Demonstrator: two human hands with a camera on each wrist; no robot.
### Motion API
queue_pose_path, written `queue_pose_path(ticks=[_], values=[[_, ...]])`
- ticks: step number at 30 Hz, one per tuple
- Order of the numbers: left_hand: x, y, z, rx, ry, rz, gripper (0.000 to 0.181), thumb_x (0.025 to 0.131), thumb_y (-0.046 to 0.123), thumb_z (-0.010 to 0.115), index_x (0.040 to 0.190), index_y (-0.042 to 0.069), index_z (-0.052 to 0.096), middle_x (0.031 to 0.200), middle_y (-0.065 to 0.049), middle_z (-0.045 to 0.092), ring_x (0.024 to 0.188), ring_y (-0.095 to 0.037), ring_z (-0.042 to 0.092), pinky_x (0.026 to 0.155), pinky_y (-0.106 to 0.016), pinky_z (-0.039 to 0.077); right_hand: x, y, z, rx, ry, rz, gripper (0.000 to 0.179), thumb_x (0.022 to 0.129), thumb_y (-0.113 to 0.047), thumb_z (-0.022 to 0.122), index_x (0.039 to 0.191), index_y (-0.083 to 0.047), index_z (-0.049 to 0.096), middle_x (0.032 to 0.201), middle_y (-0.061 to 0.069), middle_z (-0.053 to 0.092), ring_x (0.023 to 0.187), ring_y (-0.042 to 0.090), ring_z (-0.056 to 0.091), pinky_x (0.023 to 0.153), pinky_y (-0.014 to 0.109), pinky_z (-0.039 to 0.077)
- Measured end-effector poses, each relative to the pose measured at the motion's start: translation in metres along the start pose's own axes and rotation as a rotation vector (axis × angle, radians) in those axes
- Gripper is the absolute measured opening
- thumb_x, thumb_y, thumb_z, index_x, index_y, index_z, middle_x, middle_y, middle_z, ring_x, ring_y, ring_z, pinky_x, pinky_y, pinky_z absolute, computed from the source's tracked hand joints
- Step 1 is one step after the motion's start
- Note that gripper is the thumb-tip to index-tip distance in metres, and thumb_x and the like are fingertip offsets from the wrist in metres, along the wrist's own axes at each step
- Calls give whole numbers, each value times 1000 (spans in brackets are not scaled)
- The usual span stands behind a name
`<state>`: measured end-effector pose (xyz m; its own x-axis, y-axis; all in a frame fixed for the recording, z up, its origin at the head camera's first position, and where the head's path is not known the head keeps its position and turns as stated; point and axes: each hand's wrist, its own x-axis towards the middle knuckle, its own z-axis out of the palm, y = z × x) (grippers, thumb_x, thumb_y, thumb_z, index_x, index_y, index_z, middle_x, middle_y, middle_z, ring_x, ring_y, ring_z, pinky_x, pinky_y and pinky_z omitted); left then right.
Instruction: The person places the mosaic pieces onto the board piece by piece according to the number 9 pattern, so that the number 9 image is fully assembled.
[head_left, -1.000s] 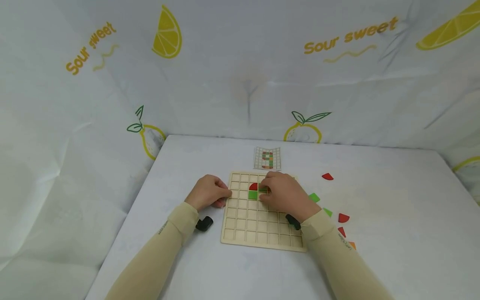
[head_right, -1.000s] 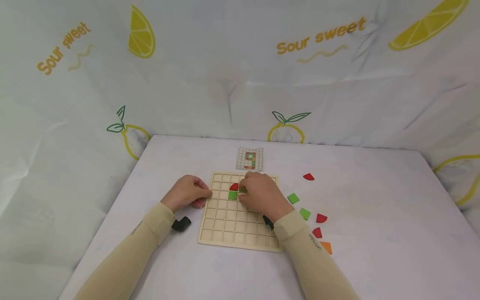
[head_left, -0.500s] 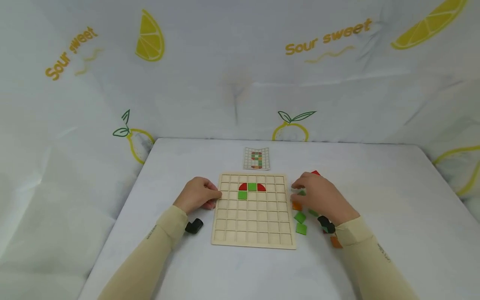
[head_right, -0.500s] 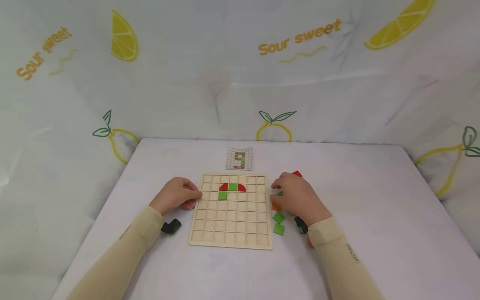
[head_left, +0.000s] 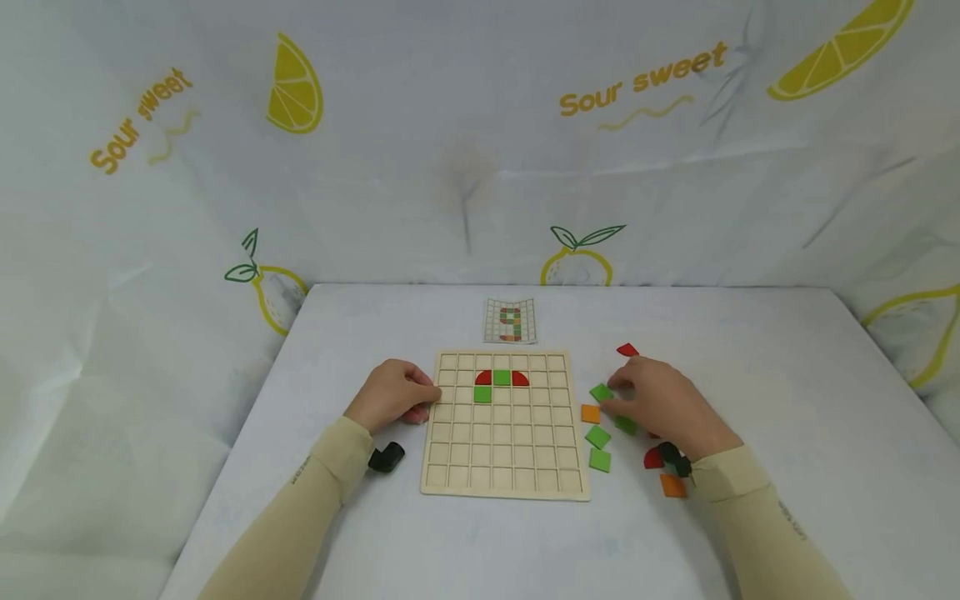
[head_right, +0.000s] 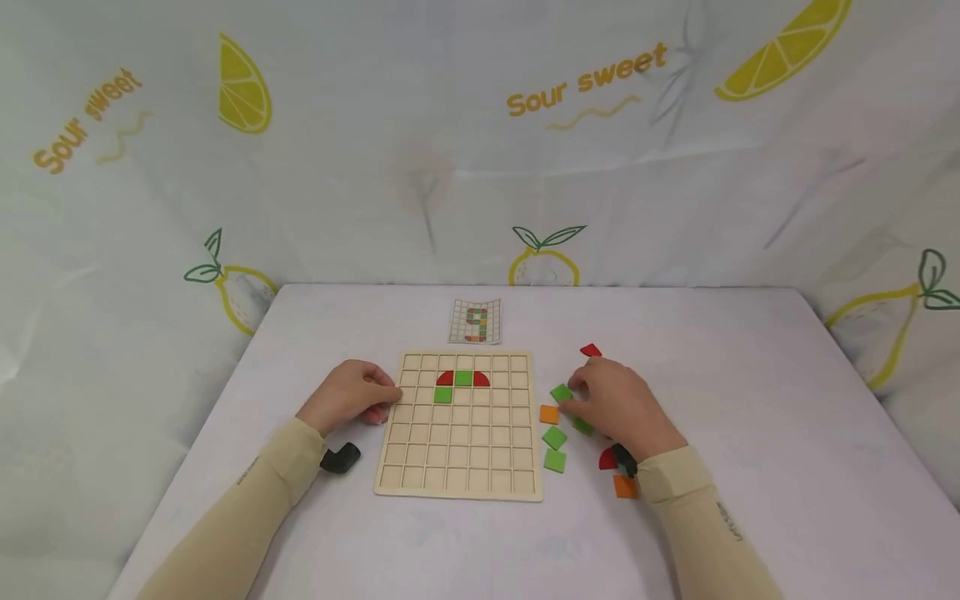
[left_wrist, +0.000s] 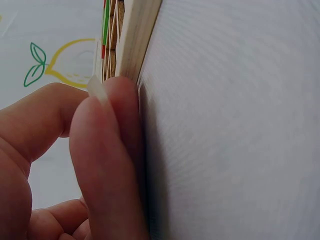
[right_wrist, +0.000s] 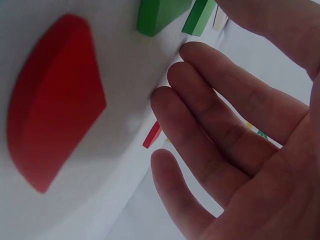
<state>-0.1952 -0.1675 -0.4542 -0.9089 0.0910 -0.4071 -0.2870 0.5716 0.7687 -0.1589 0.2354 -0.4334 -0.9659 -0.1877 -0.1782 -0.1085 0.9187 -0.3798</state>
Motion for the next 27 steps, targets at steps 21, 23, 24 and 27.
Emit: queue_pose_path(ticks=[21, 23, 24, 27], values=[[-2, 2, -1, 7, 6, -3, 15, 93, 21, 81, 100, 10, 74, 77, -6, 74, 62, -14, 70, 61, -25, 58, 5, -1, 0, 2, 9, -23, 31, 93, -22, 83, 118, -5, 79, 118, 12, 78, 101, 28, 65, 96, 54, 58], [-2, 2, -1, 8, 4, 3, 15, 93, 21, 81, 99, 9, 73, 77, -6, 74, 62, -14, 69, 61, -25, 58, 5, -1, 0, -2, 10, -23, 31, 93, -22, 82, 118, -5, 79, 118, 12, 78, 101, 27, 65, 95, 54, 58], [-2, 2, -1, 8, 5, 4, 15, 93, 20, 81, 99, 9, 73, 77, -6, 74, 62, -14, 69, 61, -25, 58, 5, -1, 0, -3, 11, -24, 30, 93, -22, 82, 118, -5, 79, 118, 12, 78, 100, 27, 65, 95, 53, 58], [-2, 1, 0, 8, 3, 10, 15, 93, 21, 81, 99, 9, 73, 76, -6, 74, 62, -14, 69, 60, -25, 58, 4, 0, 1, -7, 7, -20, 30, 93, -22, 81, 118, -5, 79, 118, 12, 78, 98, 26, 64, 92, 51, 59]])
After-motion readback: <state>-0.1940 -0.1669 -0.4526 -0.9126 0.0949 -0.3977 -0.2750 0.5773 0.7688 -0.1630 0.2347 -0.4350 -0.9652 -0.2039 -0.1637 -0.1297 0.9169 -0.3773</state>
